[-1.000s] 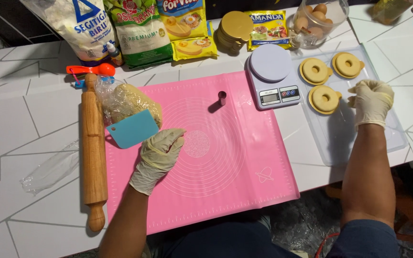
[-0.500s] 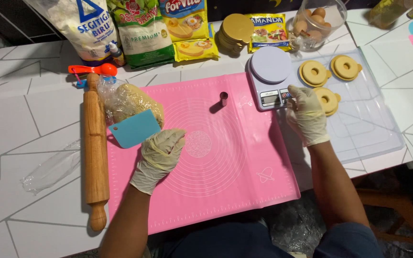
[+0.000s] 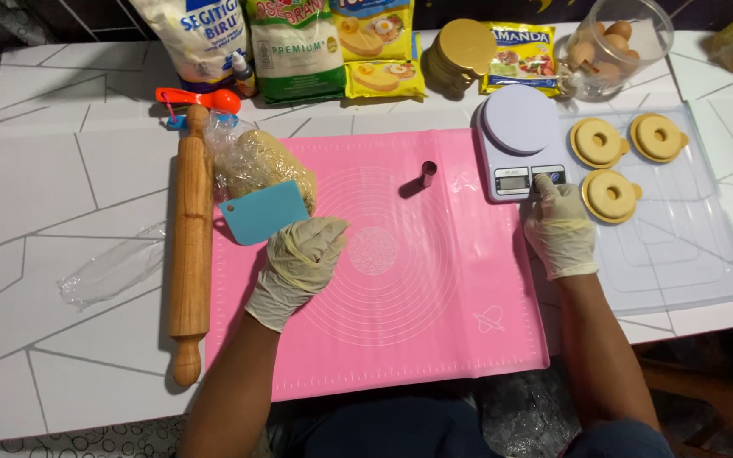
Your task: Preparing donut dough by rolling, flattening, cutting shapes, and placing them on a tray.
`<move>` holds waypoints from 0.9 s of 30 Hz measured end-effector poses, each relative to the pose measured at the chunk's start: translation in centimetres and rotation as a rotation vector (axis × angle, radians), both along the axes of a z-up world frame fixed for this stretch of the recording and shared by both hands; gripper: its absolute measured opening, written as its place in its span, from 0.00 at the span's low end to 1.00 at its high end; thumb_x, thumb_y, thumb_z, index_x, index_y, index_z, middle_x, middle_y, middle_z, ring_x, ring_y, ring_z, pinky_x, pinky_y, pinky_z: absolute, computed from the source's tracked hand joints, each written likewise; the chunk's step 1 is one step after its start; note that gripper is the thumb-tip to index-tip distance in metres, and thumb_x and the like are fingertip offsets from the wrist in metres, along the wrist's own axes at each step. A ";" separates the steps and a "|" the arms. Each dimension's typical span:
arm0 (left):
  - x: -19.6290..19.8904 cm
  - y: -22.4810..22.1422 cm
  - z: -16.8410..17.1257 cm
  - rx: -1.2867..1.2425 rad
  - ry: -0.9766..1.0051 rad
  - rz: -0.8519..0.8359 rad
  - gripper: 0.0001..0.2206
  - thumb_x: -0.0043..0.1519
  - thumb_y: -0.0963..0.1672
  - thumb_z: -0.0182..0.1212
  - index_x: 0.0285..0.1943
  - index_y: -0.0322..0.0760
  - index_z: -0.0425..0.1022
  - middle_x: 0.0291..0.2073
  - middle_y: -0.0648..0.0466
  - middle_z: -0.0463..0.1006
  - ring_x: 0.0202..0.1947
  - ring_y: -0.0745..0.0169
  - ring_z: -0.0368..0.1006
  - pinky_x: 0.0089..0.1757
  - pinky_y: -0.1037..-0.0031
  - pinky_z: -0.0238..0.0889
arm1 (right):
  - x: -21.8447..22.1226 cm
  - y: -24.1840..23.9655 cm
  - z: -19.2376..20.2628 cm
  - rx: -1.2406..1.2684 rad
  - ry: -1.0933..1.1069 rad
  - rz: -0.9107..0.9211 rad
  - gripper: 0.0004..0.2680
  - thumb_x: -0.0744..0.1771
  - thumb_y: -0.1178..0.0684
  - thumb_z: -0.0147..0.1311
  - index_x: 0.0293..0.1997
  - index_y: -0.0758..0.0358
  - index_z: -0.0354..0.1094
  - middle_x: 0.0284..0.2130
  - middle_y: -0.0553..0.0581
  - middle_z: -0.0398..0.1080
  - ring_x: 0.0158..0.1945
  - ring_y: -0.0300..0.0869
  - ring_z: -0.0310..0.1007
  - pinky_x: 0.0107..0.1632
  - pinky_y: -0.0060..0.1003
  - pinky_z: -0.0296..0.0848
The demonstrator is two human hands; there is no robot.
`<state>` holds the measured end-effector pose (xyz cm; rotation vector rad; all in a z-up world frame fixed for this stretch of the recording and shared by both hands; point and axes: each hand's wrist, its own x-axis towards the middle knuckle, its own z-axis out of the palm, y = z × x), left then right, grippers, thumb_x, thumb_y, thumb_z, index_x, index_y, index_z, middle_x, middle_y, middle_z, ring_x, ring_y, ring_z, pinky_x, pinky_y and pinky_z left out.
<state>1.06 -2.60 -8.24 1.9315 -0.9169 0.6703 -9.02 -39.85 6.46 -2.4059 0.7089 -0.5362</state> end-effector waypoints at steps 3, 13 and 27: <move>0.6 0.7 2.1 0.083 -0.261 0.273 0.18 0.56 0.47 0.72 0.50 0.31 0.82 0.42 0.42 0.81 0.42 0.36 0.78 0.45 0.53 0.71 | -0.4 -0.5 -0.4 -0.467 0.154 0.150 0.10 0.68 0.55 0.52 0.55 0.61 0.71 0.33 0.65 0.69 0.39 0.59 0.76 0.38 0.50 0.74; 2.8 6.0 8.1 0.269 -0.315 0.736 0.19 0.65 0.44 0.49 0.62 0.52 0.80 0.55 0.59 0.79 0.53 0.58 0.74 0.51 0.70 0.71 | 0.5 2.7 -0.1 -0.283 0.076 0.250 0.07 0.68 0.56 0.58 0.50 0.64 0.73 0.31 0.64 0.69 0.33 0.55 0.76 0.32 0.43 0.75; 0.8 6.6 10.5 0.449 -0.340 0.807 0.10 0.64 0.42 0.56 0.52 0.42 0.78 0.45 0.53 0.78 0.49 0.48 0.76 0.50 0.57 0.71 | 6.5 20.6 -1.7 0.258 -0.007 0.872 0.20 0.64 0.56 0.62 0.63 0.57 0.67 0.55 0.71 0.68 0.55 0.62 0.74 0.51 0.45 0.80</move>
